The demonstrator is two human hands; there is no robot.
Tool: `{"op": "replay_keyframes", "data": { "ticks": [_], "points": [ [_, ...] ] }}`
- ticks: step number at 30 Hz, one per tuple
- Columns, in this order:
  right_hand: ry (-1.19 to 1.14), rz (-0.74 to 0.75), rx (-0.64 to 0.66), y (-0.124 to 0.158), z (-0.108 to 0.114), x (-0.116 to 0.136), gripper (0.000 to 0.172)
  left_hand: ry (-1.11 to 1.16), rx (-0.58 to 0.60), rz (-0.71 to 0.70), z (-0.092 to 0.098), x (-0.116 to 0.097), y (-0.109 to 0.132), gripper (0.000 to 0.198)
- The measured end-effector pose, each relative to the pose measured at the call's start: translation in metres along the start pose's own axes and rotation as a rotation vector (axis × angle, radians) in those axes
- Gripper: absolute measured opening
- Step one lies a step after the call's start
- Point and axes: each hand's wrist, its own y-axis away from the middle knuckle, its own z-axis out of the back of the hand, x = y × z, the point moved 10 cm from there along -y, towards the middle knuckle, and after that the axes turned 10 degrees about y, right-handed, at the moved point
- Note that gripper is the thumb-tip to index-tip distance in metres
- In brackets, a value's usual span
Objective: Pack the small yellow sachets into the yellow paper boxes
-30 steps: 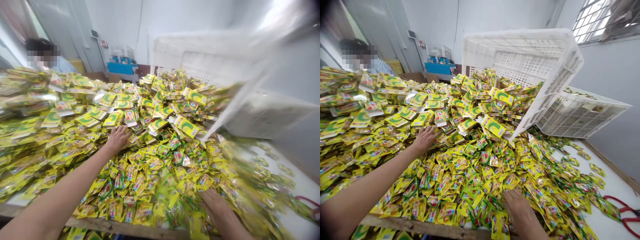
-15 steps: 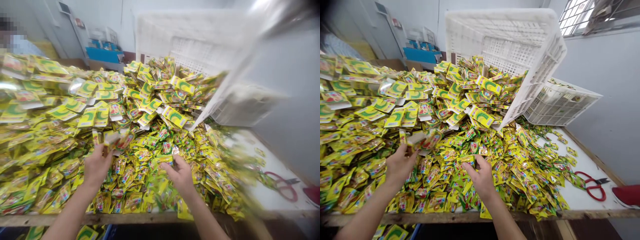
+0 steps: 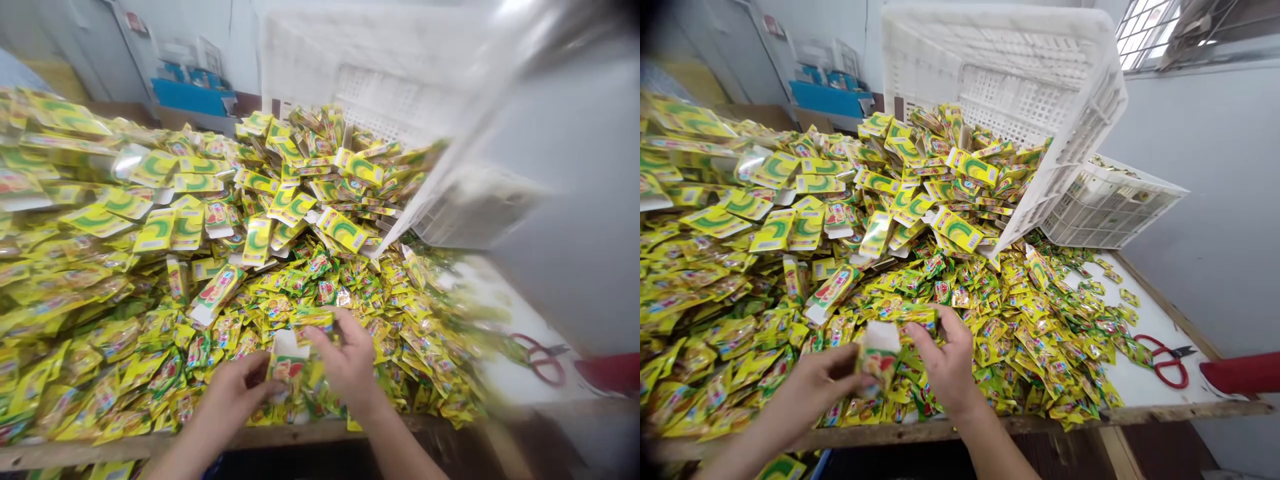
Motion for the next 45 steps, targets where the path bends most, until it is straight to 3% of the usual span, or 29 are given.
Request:
{"op": "replay_keyframes", "data": {
  "ticks": [2, 4, 7, 10, 13, 17, 20, 22, 25, 27, 31, 34, 37, 39, 41, 43, 45],
  "points": [
    [0.134, 0.104, 0.049, 0.004, -0.008, 0.004, 0.020, 0.087, 0.070, 0.031, -0.053, 0.018, 0.005, 0.015],
    [0.273, 0.222, 0.101, 0.010, -0.013, 0.002, 0.018, 0.125, 0.033, 0.035, -0.073, 0.034, 0.008, 0.015],
    [0.498, 0.350, 0.218, 0.021, -0.023, -0.005, 0.018, 0.090, -0.032, 0.020, -0.073, 0.051, 0.013, 0.012],
    [0.699, 0.334, 0.392, 0.028, -0.035, -0.013, 0.011, 0.080, -0.042, 0.011, -0.069, 0.060, 0.020, 0.010],
    [0.758, 0.322, 0.579, 0.033, -0.046, -0.012, 0.005, 0.163, -0.025, 0.021, -0.072, 0.065, 0.025, 0.014],
    [0.719, 0.387, 0.744, 0.039, -0.055, 0.000, 0.015, 0.319, 0.079, 0.036, -0.090, 0.067, 0.027, 0.029],
    [0.688, 0.445, 0.841, 0.048, -0.064, 0.005, 0.015, 0.433, 0.188, 0.012, -0.105, 0.062, 0.029, 0.028],
    [0.728, 0.400, 0.809, 0.049, -0.067, 0.000, 0.014, 0.478, 0.184, -0.003, -0.106, 0.060, 0.030, 0.030],
    [0.814, 0.253, 0.598, 0.045, -0.059, -0.013, 0.018, 0.521, 0.096, 0.007, -0.100, 0.063, 0.031, 0.026],
    [0.812, 0.246, 0.524, 0.048, -0.056, -0.015, 0.017, 0.555, 0.045, 0.033, -0.097, 0.067, 0.031, 0.026],
    [0.730, 0.294, 0.524, 0.050, -0.054, -0.018, 0.028, 0.627, 0.029, 0.072, -0.098, 0.073, 0.030, 0.030],
    [0.708, 0.328, 0.515, 0.049, -0.053, -0.025, 0.011, 0.618, 0.044, 0.076, -0.098, 0.074, 0.030, 0.026],
    [0.673, 0.392, 0.536, 0.055, -0.057, -0.029, 0.014, 0.587, 0.058, 0.066, -0.098, 0.076, 0.031, 0.030],
    [0.575, 0.357, 0.504, 0.058, -0.051, -0.030, 0.008, 0.593, 0.056, 0.073, -0.097, 0.080, 0.032, 0.035],
    [0.405, 0.220, 0.394, 0.057, -0.034, -0.036, 0.012, 0.619, 0.021, 0.104, -0.094, 0.086, 0.034, 0.037],
    [0.186, -0.032, 0.253, 0.060, -0.016, -0.056, 0.015, 0.654, -0.036, 0.154, -0.088, 0.093, 0.037, 0.034],
    [-0.043, -0.313, 0.208, 0.073, -0.019, -0.084, 0.019, 0.696, -0.018, 0.213, -0.088, 0.093, 0.039, 0.033]
  ]
}}
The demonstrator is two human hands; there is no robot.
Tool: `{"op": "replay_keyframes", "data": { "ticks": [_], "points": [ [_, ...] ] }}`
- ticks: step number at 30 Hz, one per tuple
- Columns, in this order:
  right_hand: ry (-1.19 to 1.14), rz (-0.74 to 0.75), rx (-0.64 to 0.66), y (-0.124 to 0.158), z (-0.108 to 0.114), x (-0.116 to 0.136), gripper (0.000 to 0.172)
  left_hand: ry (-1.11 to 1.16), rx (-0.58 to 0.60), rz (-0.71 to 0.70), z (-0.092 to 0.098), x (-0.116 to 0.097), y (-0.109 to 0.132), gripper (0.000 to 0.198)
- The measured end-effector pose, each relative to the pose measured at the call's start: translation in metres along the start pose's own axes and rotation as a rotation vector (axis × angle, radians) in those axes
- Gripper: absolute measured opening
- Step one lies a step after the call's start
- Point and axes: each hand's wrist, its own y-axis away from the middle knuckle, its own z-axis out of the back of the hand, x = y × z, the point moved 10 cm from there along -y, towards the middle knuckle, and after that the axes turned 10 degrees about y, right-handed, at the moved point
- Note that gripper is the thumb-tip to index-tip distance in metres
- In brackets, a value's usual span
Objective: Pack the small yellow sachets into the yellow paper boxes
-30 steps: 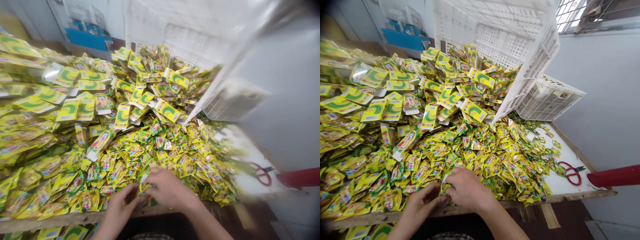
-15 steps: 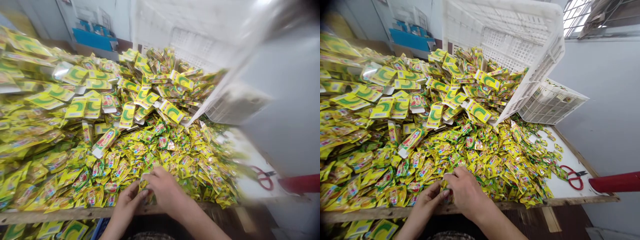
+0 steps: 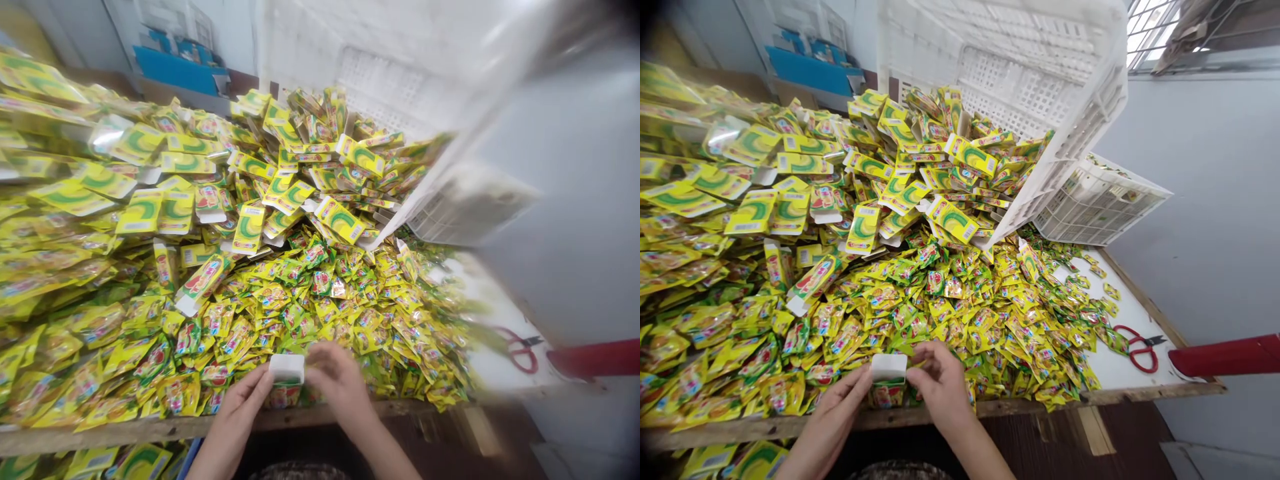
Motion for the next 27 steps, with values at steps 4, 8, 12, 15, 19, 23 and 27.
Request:
{"op": "replay_keyframes", "data": {
  "ticks": [4, 8, 12, 15, 19, 23, 27],
  "points": [
    [-0.182, -0.260, 0.089, 0.003, -0.035, -0.033, 0.015, 0.093, 0.136, 0.165, -0.021, -0.004, 0.005, 0.030],
    [0.017, -0.004, -0.124, -0.014, -0.018, 0.000, 0.007, 0.102, 0.017, 0.083, -0.016, -0.015, 0.001, 0.032],
    [0.053, 0.098, -0.004, -0.020, -0.023, 0.013, 0.018, 0.035, -0.180, -0.065, 0.011, -0.014, -0.002, 0.034],
    [-0.006, 0.038, 0.036, -0.021, -0.025, 0.005, 0.021, -0.089, -0.232, -0.160, 0.022, -0.017, -0.002, 0.032],
    [-0.023, 0.029, 0.020, -0.024, -0.024, 0.006, 0.014, -0.195, -0.173, -0.216, 0.019, -0.024, -0.007, 0.031],
    [-0.021, 0.019, -0.013, -0.027, -0.020, 0.003, 0.012, -0.271, -0.062, -0.258, 0.012, -0.032, -0.011, 0.028],
    [-0.070, -0.025, -0.009, -0.027, -0.023, -0.006, 0.014, -0.301, -0.048, -0.298, 0.006, -0.042, -0.011, 0.019]
  ]
}}
